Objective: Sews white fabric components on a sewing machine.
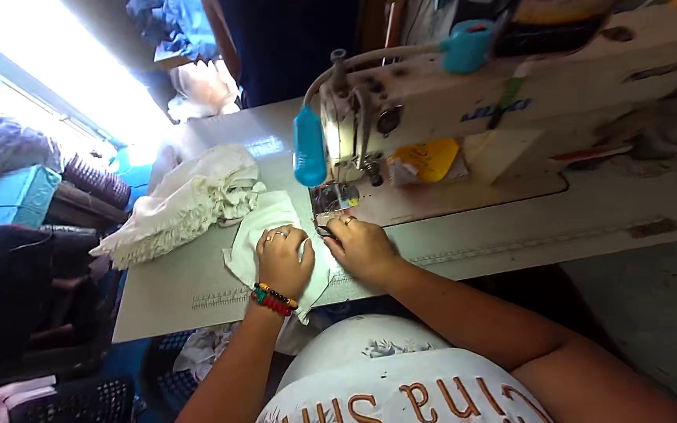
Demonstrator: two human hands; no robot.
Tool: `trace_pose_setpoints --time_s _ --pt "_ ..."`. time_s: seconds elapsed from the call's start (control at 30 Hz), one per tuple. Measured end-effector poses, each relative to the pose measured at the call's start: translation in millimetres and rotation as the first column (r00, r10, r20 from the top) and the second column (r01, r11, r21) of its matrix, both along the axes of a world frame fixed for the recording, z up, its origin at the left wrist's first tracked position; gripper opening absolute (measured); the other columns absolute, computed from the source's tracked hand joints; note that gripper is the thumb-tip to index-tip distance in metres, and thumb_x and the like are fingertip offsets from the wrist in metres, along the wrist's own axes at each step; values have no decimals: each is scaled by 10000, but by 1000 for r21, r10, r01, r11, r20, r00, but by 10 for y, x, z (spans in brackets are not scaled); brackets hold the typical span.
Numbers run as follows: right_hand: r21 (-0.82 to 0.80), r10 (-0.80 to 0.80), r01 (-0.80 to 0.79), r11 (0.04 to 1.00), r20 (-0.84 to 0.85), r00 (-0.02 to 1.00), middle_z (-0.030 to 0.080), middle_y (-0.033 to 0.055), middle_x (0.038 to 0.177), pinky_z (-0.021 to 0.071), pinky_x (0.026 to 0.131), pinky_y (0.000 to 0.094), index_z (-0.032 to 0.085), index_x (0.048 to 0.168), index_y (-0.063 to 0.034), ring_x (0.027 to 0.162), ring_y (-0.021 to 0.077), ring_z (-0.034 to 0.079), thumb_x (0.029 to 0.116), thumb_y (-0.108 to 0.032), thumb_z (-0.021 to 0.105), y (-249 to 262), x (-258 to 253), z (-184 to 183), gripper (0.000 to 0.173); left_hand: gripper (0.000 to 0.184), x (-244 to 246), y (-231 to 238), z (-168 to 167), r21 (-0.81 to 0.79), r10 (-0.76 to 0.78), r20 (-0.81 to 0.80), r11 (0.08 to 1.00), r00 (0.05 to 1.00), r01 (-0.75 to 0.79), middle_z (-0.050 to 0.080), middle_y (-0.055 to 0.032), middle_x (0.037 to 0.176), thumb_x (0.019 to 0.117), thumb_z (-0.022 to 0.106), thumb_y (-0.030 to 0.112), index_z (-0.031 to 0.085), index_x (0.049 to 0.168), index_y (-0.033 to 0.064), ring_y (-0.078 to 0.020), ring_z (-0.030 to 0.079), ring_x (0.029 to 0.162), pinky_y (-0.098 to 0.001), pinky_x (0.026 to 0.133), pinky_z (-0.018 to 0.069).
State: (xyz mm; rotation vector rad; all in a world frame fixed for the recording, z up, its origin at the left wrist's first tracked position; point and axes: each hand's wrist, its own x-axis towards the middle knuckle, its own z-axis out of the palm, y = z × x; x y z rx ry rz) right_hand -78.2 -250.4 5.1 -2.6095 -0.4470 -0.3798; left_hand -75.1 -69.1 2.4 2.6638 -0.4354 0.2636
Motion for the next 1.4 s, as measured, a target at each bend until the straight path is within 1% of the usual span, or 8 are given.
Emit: trace_pose_setpoints --time_s 0.43,0.63,0.8,0.87,0.97,1.13,1.3,1.4 --pt "-108 97 -97 989 -10 995 670 137 825 540 525 467 695 959 -45 683 309 694 996 -171 602 73 48 26 161 242 1 46 -10 -46 -62 -9 997 998 62 720 -132 1081 959 567 245 735 953 71 -337 648 1155 -622 1071 406" --pt "-73 -223 213 974 -183 957 698 268 1050 535 744 660 659 1233 -11 911 467 698 1032 -312 592 -809 -61 298 368 356 321 60 1 30 -273 -200 958 941 284 603 -147 1388 994 550 385 678 1220 141 -376 466 1412 -712 1182 193" --pt "-343 -347 288 894 -123 930 639 354 1182 479 737 755 640 1275 9 1024 597 634 1073 -247 539 -1637 -135 269 342 382 1199 -104 28 120 -97 -191 985 977 121 566 -186 1420 1027 558 368 640 1307 121 -411 468 1392 -712 1170 218" --pt "-395 -369 305 867 -96 924 620 361 1214 457 856 751 654 1248 37 1143 597 579 1078 -245 530 -1784 -117 187 352 415 1437 -109 55 141 6 -173 990 985 19 560 -203 1434 1031 552 368 622 1343 103 -413 469 1395 -688 1165 257" --pt "-248 -348 320 914 -75 935 548 371 1320 383 1013 735 647 1273 62 1253 587 491 1060 -247 545 -1585 -286 207 389 447 1530 -129 126 168 108 -90 981 990 -92 565 -251 1413 1044 525 356 621 1345 40 -427 486 1377 -638 1152 317" --pt "27 -58 68 997 -282 958 668 220 1155 500 885 643 711 1218 -40 1087 452 619 840 -677 650 -551 -720 115 743 313 1336 -17 394 -39 -7 -26 999 1000 5 599 -238 1353 1035 543 235 689 1238 47 -419 526 1316 -596 1110 380" --pt "126 85 -38 991 -396 914 672 166 968 482 868 593 702 994 -28 983 379 642 952 -244 675 -453 -648 130 221 314 740 410 451 -67 -413 -418 902 809 426 601 -177 1420 975 610 84 696 1274 40 -357 498 1394 -549 1173 360" --pt "243 93 21 970 -446 890 663 198 936 543 771 568 631 1057 21 881 355 671 998 -113 608 -633 -476 235 148 485 558 558 348 10 -375 -384 912 844 410 566 -164 1467 914 714 123 629 1391 100 -371 475 1413 -599 1157 359"
